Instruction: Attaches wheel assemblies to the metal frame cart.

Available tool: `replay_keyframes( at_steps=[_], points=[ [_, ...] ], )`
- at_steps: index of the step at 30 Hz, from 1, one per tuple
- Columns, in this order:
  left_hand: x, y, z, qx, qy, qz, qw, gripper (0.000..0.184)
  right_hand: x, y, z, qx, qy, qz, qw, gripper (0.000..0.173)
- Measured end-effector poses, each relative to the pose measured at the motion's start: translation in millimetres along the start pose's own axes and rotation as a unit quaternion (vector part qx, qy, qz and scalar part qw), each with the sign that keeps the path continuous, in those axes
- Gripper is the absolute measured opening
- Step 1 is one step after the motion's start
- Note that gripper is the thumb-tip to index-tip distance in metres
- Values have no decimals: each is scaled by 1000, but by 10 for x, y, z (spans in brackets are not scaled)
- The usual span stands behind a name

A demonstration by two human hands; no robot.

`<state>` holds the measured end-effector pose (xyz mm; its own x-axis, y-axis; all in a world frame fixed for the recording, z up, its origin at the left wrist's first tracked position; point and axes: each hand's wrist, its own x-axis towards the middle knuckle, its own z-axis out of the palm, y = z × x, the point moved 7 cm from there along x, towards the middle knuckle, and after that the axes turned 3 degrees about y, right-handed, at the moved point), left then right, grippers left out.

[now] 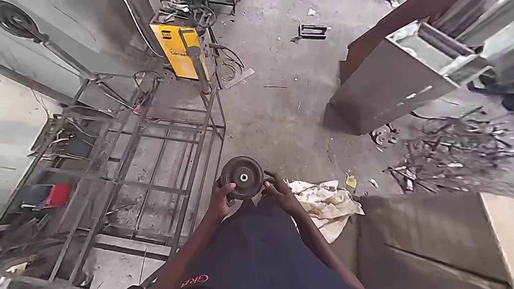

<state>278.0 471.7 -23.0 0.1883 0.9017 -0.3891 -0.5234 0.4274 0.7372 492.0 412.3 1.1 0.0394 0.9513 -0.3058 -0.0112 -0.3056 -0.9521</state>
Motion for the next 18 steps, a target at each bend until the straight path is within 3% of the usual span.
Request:
replay_keyframes(
  at_steps=[4,11,18],
  points=[
    [1018,-45,563,-12,11,2,1000,67,1153,-215,-502,59,-61,-1,996,64],
    [2678,107,1493,-37,83,59,994,62,3177,-913,-1425,-1,-174,-20,985,73],
    [3594,748,2130,-134,166,190,958,77,4746,-2001,-1539,-52,-315,-26,947,78]
  ],
)
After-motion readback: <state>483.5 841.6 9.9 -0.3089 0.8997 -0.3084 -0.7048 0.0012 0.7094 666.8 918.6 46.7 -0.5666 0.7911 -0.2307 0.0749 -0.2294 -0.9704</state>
